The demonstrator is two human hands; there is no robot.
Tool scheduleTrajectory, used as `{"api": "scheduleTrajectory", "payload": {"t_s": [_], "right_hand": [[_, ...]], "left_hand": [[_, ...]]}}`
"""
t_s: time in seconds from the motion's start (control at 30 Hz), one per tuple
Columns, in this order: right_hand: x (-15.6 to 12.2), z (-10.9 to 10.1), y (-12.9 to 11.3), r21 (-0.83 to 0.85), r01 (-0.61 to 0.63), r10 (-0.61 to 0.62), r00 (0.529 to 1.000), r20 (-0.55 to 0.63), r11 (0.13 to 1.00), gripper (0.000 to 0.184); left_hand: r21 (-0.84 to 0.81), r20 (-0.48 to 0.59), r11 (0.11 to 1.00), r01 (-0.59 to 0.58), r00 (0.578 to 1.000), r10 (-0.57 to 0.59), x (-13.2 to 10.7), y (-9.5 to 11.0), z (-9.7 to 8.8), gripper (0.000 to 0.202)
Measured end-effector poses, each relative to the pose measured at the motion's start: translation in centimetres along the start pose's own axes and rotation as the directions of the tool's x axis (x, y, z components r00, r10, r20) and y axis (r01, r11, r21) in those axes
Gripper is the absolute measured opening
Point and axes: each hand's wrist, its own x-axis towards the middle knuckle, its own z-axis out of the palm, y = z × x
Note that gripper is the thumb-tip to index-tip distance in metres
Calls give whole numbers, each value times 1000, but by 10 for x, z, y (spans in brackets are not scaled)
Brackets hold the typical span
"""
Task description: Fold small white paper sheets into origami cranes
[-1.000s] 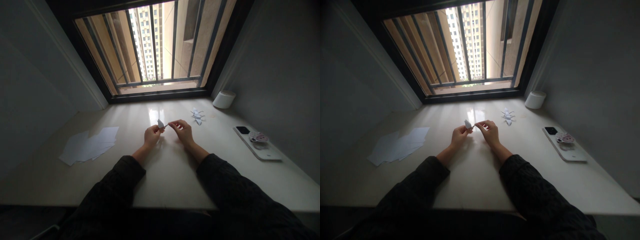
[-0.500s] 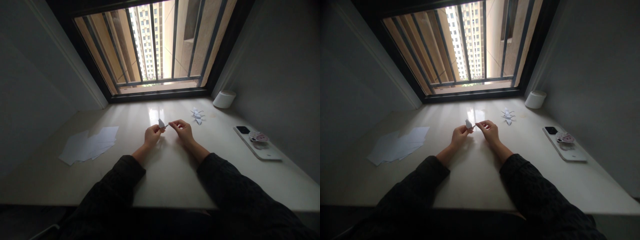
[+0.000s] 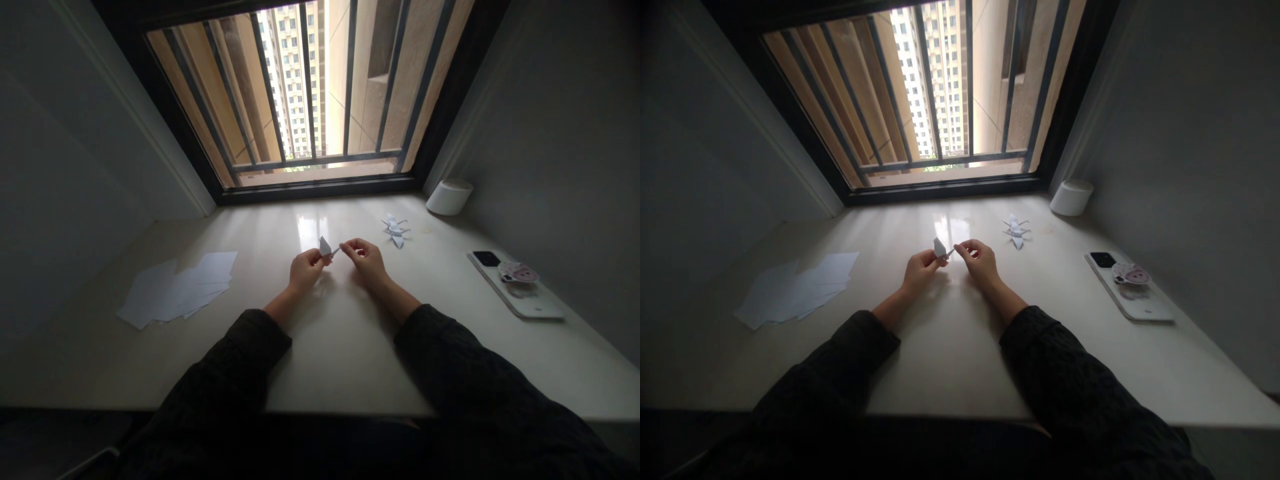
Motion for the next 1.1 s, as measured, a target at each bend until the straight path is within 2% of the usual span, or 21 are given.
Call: {"api": "scheduleTrajectory", "payload": {"t_s": [0.3,0.57,0.77,0.93,1.1], "right_hand": [[5,-4,9,-80,15,-12,999,39,997,37],[7,-8,3,88,-39,36,999,39,995,37],[4,-8,1,80,-59,53,996,70,995,37],[9,-10,9,1,-23,23,996,91,1000,36],[13,-17,11,-160,107,-88,989,120,981,28]], "left_hand": [[-2,6,1000,-12,1000,12,-1,-1,1,18],[-26,28,1000,-1,1000,1,0,-3,0,20],[-25,16,1000,14,1000,-14,-1,-1,0,18],[-17,18,999,31,999,-31,-1,2,0,20],[8,23,1000,21,1000,-21,-2,2,0,23]]}}
